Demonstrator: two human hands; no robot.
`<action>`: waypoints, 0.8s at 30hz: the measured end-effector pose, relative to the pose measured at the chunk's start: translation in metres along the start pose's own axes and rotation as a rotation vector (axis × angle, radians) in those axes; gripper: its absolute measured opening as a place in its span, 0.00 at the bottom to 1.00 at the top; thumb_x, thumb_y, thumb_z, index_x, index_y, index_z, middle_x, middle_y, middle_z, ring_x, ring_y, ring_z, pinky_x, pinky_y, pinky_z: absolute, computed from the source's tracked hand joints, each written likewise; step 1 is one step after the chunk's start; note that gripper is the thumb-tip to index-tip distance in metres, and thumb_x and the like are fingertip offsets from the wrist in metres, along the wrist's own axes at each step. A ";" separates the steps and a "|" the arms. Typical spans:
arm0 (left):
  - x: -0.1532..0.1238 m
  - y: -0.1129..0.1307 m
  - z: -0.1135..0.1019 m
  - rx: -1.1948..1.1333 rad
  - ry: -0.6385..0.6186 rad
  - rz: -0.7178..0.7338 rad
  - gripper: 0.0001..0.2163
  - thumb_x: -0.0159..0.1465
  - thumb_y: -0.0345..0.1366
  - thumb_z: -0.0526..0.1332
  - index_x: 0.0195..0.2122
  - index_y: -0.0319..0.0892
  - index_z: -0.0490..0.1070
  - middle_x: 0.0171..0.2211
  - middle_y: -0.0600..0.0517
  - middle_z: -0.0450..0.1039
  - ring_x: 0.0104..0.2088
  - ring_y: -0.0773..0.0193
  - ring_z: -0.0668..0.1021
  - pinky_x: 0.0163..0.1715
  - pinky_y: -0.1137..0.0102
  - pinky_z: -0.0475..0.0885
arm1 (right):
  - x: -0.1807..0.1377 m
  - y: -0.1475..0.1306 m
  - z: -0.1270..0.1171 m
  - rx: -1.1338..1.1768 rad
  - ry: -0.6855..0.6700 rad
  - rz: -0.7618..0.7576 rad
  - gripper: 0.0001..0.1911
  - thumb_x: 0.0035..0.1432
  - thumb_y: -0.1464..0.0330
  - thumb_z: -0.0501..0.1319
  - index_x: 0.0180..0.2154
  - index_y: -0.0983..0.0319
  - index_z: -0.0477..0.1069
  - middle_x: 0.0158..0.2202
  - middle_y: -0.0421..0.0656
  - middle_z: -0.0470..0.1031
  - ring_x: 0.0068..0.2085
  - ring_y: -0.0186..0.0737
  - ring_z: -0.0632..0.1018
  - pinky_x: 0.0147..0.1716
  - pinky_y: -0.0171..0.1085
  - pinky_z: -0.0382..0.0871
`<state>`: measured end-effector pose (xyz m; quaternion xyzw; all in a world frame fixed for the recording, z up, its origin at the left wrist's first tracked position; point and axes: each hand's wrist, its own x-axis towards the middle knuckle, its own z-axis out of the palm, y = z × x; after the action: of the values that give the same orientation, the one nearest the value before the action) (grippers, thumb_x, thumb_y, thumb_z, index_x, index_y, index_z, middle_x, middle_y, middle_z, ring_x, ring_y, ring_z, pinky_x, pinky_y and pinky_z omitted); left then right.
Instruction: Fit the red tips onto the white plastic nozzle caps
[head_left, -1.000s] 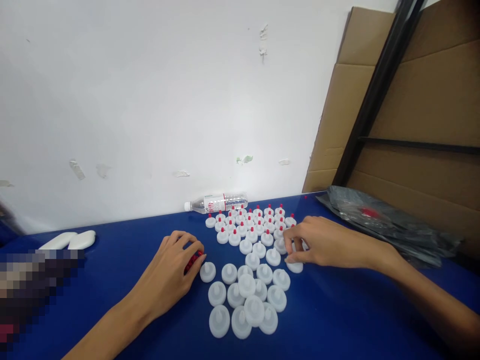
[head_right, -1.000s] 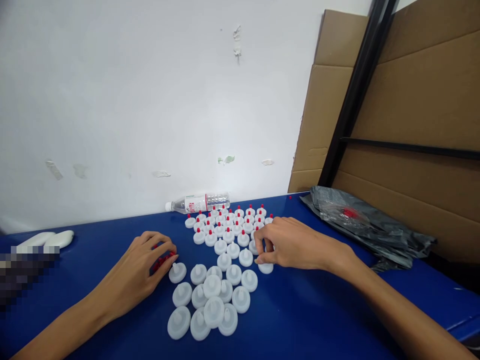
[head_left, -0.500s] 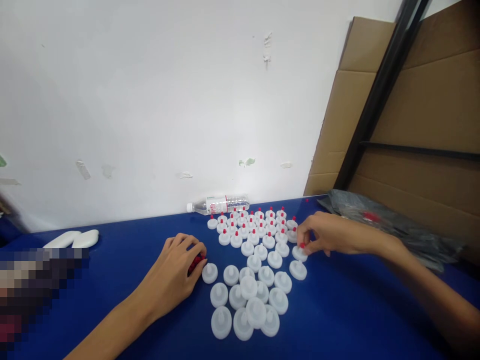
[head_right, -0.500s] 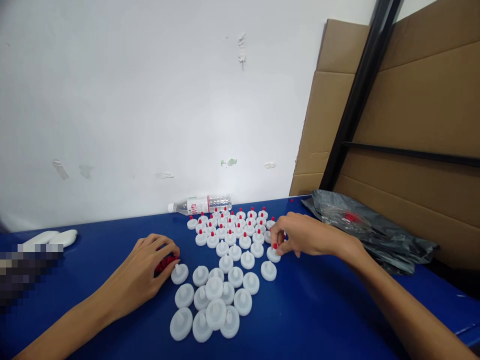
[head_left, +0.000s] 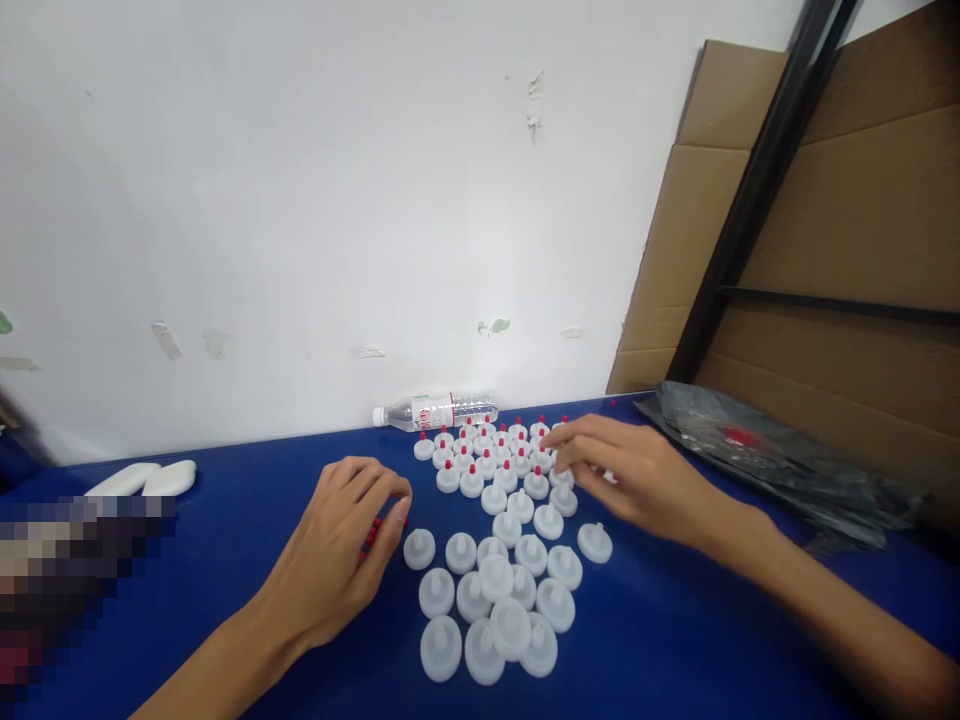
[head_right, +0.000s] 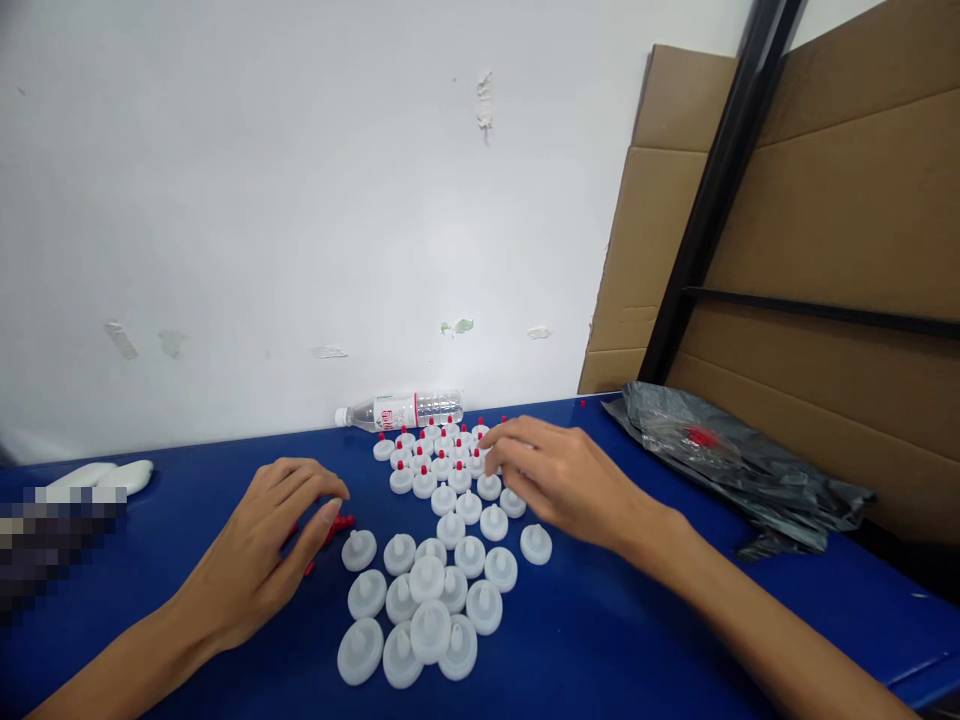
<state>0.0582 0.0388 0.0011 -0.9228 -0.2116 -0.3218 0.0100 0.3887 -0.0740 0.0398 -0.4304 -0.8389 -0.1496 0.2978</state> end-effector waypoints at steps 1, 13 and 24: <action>0.000 0.005 -0.001 -0.009 0.008 0.024 0.09 0.76 0.33 0.51 0.45 0.43 0.70 0.41 0.48 0.76 0.47 0.54 0.71 0.48 0.56 0.66 | 0.000 -0.006 0.004 -0.005 0.010 -0.037 0.12 0.70 0.78 0.54 0.44 0.60 0.72 0.50 0.45 0.81 0.50 0.38 0.82 0.45 0.35 0.75; -0.007 0.060 0.014 -0.033 0.149 0.327 0.10 0.70 0.23 0.57 0.48 0.35 0.74 0.41 0.45 0.75 0.46 0.53 0.71 0.51 0.54 0.65 | 0.000 -0.050 0.020 0.058 0.171 -0.300 0.11 0.74 0.76 0.56 0.49 0.66 0.77 0.53 0.52 0.80 0.55 0.42 0.80 0.54 0.40 0.78; -0.005 0.067 0.012 0.083 0.189 0.356 0.06 0.74 0.35 0.62 0.39 0.40 0.74 0.35 0.49 0.78 0.41 0.55 0.75 0.49 0.56 0.68 | -0.001 -0.060 0.029 0.097 0.222 -0.362 0.14 0.77 0.71 0.53 0.47 0.65 0.78 0.41 0.45 0.85 0.41 0.39 0.83 0.40 0.37 0.79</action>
<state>0.0883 -0.0218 -0.0031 -0.9101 -0.0565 -0.3912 0.1244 0.3296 -0.0945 0.0171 -0.2387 -0.8707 -0.2069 0.3770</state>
